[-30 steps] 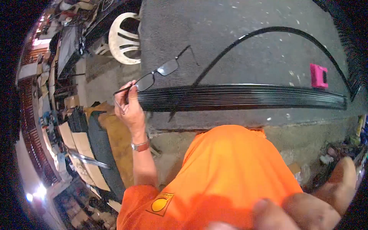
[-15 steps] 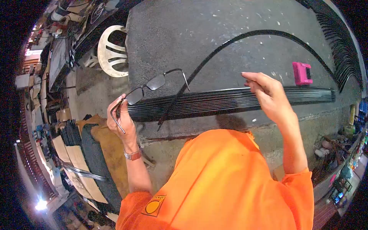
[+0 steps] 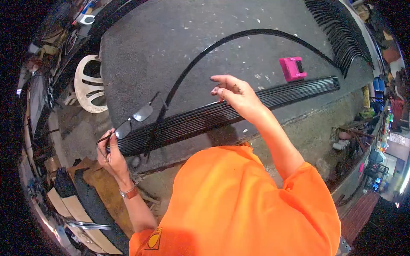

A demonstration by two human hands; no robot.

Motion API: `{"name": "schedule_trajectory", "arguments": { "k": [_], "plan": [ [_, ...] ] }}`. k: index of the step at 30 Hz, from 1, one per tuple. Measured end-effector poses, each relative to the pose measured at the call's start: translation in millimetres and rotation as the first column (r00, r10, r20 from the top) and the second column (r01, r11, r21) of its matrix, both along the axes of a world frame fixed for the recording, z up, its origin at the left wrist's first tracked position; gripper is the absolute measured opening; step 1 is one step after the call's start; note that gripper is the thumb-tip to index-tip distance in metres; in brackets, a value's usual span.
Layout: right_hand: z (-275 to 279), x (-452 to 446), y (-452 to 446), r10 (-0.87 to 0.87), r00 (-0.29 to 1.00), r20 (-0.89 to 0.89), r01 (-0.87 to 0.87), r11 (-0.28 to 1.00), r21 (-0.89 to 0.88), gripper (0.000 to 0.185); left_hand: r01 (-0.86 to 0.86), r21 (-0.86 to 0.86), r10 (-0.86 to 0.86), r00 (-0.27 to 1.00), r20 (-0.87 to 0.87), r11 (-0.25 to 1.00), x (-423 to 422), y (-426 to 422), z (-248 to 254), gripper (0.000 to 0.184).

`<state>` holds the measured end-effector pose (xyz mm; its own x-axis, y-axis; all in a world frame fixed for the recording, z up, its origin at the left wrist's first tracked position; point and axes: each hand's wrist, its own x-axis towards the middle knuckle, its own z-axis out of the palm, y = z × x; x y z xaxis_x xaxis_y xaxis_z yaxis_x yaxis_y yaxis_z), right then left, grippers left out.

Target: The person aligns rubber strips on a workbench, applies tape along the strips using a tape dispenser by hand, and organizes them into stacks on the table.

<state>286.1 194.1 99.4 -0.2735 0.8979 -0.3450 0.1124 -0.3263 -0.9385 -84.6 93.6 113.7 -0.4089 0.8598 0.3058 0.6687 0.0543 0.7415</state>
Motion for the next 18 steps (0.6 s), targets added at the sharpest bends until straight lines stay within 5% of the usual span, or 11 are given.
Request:
{"name": "schedule_trajectory", "arguments": {
  "k": [6,10,14,18],
  "plan": [
    [36.7,-33.5,-13.4,-0.055,0.988,0.142,-0.013,0.898,0.440,0.062,0.104,-0.012,-0.093,0.926,0.366,0.994,32.5,-7.3,27.4,0.017],
    [56.5,-44.5,-20.6,0.019,0.998,-0.054,0.011,0.863,0.505,0.066,0.126,0.019,-0.118,0.857,0.502,0.992,49.4,-12.7,55.5,0.019],
    [101.8,-49.1,-33.6,-0.014,0.958,-0.288,0.116,0.933,0.341,0.075,0.191,0.189,-0.262,0.825,0.501,0.963,55.2,-19.9,76.6,0.023],
    [122.8,-37.7,-43.1,-0.036,0.951,-0.308,0.196,0.841,0.505,0.091,0.286,0.306,-0.393,0.833,0.389,0.908,52.9,-28.5,95.2,0.029]
  ]
}}
